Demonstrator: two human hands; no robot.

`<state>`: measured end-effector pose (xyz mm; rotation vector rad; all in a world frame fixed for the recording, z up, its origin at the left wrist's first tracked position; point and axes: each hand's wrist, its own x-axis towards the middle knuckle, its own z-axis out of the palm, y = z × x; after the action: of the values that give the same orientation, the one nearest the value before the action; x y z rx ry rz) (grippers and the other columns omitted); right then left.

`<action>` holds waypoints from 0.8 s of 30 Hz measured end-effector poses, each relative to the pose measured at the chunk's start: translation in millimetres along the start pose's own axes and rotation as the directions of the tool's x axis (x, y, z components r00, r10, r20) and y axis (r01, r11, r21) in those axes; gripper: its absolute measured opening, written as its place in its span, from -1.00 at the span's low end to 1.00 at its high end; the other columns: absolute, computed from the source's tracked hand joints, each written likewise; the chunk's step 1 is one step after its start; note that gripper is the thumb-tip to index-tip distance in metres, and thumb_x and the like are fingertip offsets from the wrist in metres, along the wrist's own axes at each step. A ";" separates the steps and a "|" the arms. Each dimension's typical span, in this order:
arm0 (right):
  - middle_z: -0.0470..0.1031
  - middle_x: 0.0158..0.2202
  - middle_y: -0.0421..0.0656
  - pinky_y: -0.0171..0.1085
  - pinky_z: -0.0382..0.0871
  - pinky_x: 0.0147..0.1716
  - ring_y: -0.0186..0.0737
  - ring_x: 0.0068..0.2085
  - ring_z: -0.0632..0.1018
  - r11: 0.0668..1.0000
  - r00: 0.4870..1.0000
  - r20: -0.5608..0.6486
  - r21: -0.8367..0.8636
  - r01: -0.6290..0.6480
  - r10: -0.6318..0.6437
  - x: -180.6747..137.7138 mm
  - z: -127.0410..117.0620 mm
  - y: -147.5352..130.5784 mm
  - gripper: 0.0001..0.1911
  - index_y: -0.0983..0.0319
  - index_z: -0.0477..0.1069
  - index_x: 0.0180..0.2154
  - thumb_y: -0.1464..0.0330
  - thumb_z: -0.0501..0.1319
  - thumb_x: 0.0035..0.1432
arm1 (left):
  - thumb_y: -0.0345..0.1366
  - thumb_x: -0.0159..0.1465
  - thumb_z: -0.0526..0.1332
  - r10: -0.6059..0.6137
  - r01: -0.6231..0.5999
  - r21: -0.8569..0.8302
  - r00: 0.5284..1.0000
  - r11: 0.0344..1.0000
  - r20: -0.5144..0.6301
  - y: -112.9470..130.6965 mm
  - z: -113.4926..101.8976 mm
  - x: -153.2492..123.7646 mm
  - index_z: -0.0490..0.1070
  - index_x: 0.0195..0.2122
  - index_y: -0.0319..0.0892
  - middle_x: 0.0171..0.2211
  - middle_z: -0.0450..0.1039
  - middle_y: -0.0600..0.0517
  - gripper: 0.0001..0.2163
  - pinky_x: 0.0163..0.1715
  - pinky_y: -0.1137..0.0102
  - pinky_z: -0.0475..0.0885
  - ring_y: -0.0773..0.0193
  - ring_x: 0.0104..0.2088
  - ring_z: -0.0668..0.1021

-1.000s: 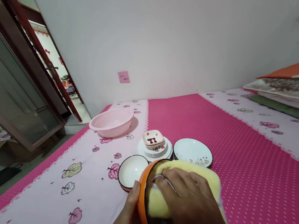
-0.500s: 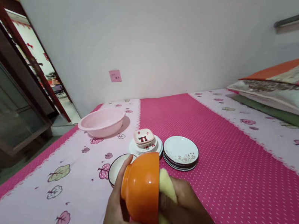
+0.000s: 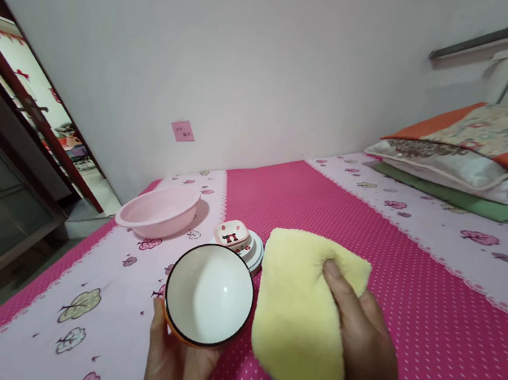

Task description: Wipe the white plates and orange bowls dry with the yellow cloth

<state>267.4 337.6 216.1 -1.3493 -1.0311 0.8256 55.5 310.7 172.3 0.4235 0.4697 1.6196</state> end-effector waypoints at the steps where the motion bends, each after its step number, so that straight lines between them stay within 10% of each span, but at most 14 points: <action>1: 0.67 -0.26 -0.06 -0.20 0.52 -0.57 0.03 -0.36 0.68 0.996 0.996 -0.032 0.025 -0.082 0.082 -5.0 0.8 -4.0 -0.47 0.14 0.57 0.00 -0.09 0.16 0.27 | 0.07 0.41 0.15 0.006 -0.006 0.013 1.000 1.000 -0.005 -1.4 -0.4 -0.7 0.27 0.37 0.18 0.35 0.37 -0.02 -0.49 0.36 0.00 0.24 -0.11 0.37 0.34; 7: 0.49 -0.58 -0.20 -0.25 0.43 -0.65 -0.12 -0.56 0.52 0.980 0.972 0.186 0.110 -0.166 0.144 -16.6 12.1 -20.7 -0.51 0.13 0.52 -0.33 -0.15 0.30 0.09 | 0.13 0.16 0.40 0.151 -0.143 0.336 0.989 0.931 0.004 -12.4 2.5 -8.3 0.05 0.47 0.08 0.40 0.29 -0.08 -0.09 0.39 0.10 0.19 -0.16 0.44 0.19; 12: 0.57 -0.42 -0.17 -0.26 0.46 -0.48 -0.14 -0.42 0.55 0.988 0.876 0.480 0.109 -0.111 0.045 -8.7 29.4 -10.3 -0.50 0.22 0.54 -0.16 -0.08 0.27 0.19 | 0.17 -0.11 0.55 0.186 -0.227 0.569 0.974 0.791 0.130 -22.4 7.6 -11.9 -0.32 0.51 0.06 0.45 0.15 -0.17 0.33 0.34 0.06 0.27 -0.28 0.41 0.23; 18: 0.57 -0.39 -0.15 -0.22 0.50 -0.41 -0.08 -0.36 0.58 0.961 0.866 0.494 0.194 -0.198 0.079 -9.7 31.2 -13.3 -0.53 0.23 0.53 -0.13 -0.03 0.28 0.18 | 0.26 -0.17 0.52 0.100 -0.200 0.602 0.976 0.773 0.195 -40.3 4.1 -14.7 -0.32 0.51 -0.01 0.45 0.09 -0.26 0.38 0.38 -0.02 0.17 -0.36 0.38 0.26; 24: 0.63 -0.29 -0.13 -0.19 0.54 -0.29 -0.04 -0.26 0.62 0.996 0.895 0.441 0.077 0.036 -0.066 -24.3 21.3 -8.6 -0.72 0.15 0.55 -0.16 0.17 0.28 0.13 | 0.23 0.02 0.45 0.029 -0.145 0.513 0.973 0.846 0.228 -36.5 -2.7 -10.0 0.01 0.48 -0.04 0.39 0.26 -0.19 0.09 0.40 0.06 0.13 -0.26 0.39 0.27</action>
<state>238.1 322.2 220.7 -1.0920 -1.3722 1.1510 85.7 303.6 150.5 1.0380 0.7433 1.4943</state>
